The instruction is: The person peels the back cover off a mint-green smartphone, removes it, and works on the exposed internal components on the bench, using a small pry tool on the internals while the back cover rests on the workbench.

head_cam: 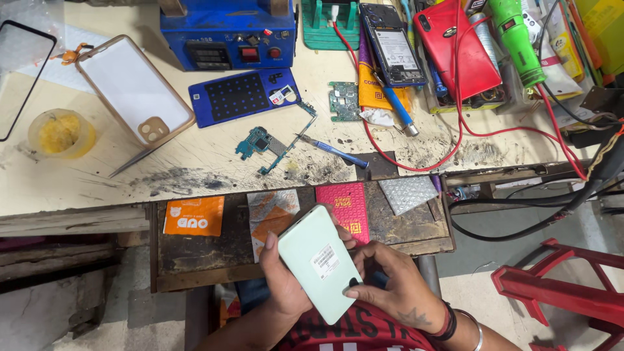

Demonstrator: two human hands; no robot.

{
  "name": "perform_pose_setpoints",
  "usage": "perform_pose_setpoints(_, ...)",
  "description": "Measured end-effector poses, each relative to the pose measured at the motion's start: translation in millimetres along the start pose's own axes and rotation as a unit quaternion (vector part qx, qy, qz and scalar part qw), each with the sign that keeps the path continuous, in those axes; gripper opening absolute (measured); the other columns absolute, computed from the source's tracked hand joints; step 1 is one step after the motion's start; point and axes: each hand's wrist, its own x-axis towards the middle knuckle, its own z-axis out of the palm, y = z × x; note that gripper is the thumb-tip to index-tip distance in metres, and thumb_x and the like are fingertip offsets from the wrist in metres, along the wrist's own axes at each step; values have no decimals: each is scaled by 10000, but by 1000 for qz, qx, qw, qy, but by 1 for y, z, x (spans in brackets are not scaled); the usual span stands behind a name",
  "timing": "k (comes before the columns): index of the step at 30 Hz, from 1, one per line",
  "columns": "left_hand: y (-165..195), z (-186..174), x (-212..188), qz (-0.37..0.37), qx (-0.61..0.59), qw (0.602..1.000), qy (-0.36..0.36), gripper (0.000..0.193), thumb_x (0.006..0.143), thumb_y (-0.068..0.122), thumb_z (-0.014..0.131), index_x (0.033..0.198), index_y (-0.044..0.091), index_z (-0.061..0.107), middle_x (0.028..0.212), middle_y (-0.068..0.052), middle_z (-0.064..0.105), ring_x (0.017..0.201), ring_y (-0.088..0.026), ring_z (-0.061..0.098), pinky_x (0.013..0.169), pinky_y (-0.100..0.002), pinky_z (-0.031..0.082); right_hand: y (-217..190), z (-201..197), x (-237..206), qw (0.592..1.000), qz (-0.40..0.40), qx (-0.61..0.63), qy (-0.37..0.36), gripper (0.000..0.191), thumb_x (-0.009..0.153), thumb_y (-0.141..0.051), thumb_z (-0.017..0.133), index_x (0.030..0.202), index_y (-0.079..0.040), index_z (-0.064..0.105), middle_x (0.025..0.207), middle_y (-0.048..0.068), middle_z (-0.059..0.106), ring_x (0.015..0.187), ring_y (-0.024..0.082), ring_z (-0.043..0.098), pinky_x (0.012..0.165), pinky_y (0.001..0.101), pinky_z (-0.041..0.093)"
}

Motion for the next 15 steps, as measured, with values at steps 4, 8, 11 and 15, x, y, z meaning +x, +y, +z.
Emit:
perform_pose_setpoints(4, 2, -1, 3, 17, 4, 1000, -22, 932, 958, 733, 332, 1463, -43, 442, 1229, -230, 636, 1193, -336, 620, 1075, -494, 487, -6, 3, 8, 999, 8, -24, 31, 425, 688, -207, 946, 974, -51, 672, 841, 37, 730, 780, 145, 719, 718, 299, 585)
perform_pose_setpoints(8, 1, 1, 5, 42, 43, 998, -17, 902, 955, 703, 387, 1455, -45, 438, 1259, -201, 601, 1212, -320, 608, 1074, -497, 500, -3, 1, 10, 997, 38, -47, 43, 421, 650, -194, 956, 941, -60, 683, 838, 29, 736, 756, 141, 717, 685, 292, 582)
perform_pose_setpoints(11, 0, 3, 5, 45, 48, 997, -38, 851, 965, 670, 407, 1449, -31, 431, 1256, -198, 603, 1196, -316, 609, 1024, -506, 520, -4, -1, 12, 995, 23, -78, 53, 461, 620, -198, 969, 938, -60, 666, 839, 25, 716, 748, 137, 706, 675, 288, 575)
perform_pose_setpoints(15, -2, 6, 10, 57, 74, 995, -35, 814, 947, 649, 431, 1439, 0, 431, 1225, -215, 612, 1190, -322, 613, 1001, -498, 527, -9, -1, 16, 996, 3, -70, 54, 407, 674, -192, 960, 946, -71, 683, 822, 29, 725, 751, 146, 709, 695, 292, 579)
